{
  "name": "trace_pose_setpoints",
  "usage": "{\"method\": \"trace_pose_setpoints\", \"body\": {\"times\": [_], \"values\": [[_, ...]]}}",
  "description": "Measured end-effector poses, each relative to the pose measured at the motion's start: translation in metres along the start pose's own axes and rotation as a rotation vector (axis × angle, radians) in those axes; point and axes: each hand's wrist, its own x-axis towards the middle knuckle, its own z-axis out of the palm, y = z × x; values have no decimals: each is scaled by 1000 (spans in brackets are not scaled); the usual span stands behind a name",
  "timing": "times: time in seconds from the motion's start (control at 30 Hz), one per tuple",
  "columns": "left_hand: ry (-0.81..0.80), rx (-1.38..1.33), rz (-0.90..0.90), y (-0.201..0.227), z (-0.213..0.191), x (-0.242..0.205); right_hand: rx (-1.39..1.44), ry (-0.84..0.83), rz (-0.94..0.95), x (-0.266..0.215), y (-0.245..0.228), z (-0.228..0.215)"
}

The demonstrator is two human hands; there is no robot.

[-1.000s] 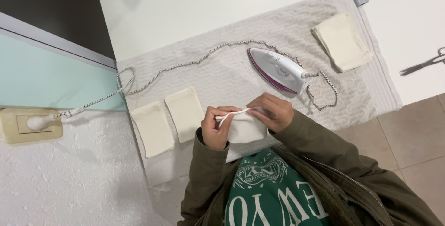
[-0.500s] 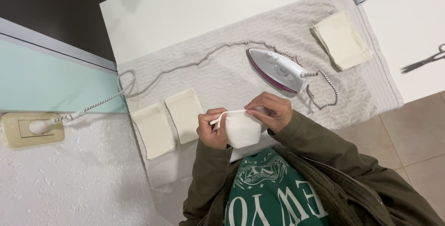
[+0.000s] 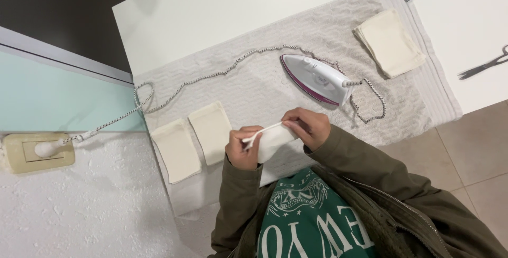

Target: Ironing small white pieces of fabric on a workspace table.

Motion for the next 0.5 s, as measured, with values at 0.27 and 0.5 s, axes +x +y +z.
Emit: {"method": "trace_pose_setpoints", "body": {"times": [0.27, 0.5], "values": [[-18, -303, -303, -63, -3, -19, -114, -48, 35, -22, 71, -10], [-173, -159, -613, -148, 19, -72, -78, -234, 316, -55, 173, 16]]}}
